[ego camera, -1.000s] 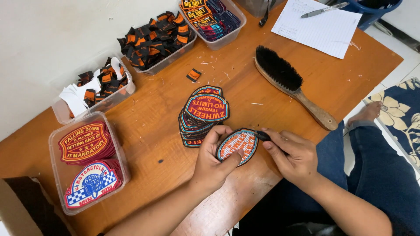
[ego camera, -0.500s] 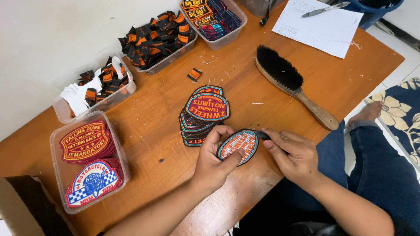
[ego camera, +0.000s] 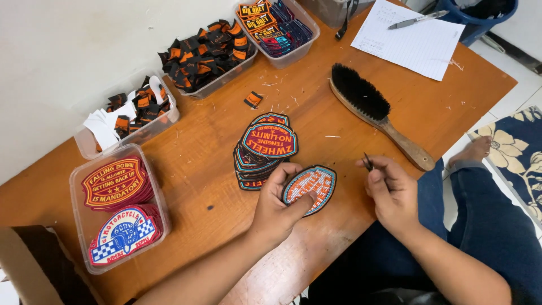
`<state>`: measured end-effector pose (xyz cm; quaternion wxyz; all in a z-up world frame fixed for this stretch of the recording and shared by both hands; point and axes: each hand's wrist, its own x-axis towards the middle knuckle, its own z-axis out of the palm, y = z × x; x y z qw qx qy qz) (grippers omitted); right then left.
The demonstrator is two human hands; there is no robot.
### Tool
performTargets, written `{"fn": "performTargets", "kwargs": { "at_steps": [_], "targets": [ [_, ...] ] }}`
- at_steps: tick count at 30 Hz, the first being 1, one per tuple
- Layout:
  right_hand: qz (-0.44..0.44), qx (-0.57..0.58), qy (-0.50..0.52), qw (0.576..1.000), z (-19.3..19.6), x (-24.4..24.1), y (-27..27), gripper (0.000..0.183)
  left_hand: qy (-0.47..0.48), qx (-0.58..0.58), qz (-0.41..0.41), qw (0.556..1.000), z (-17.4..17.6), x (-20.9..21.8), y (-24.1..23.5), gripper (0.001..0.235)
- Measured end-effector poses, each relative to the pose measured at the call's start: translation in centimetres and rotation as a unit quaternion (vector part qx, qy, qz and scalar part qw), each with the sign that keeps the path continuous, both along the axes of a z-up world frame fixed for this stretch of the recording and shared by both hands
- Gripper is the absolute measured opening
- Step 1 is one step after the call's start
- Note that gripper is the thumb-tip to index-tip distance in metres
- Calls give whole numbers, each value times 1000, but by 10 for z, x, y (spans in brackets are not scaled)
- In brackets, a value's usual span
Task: The person trims the edges of a fabric patch using a small knife. They hold the patch in their left hand and carefully cut along the perimeter. After trimming, they use a brush to clean the patch and place it into a plastic container.
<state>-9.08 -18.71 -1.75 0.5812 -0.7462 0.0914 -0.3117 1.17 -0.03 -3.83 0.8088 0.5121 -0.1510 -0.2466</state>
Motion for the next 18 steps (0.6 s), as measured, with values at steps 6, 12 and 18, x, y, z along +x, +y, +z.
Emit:
{"fn": "performTargets", "kwargs": {
  "at_steps": [6,12,18],
  "targets": [
    [102,31,109,988,-3,-1,-17,26,-216,-33,-2,976,34,-11,4,12],
    [126,152,230,953,-10,-12,-29,6,-499,32,43,865,23,-7,28,33],
    [113,277,167,939,-8,-11,-41,9,-346,48,146,925,65,-14,48,74]
  ]
}}
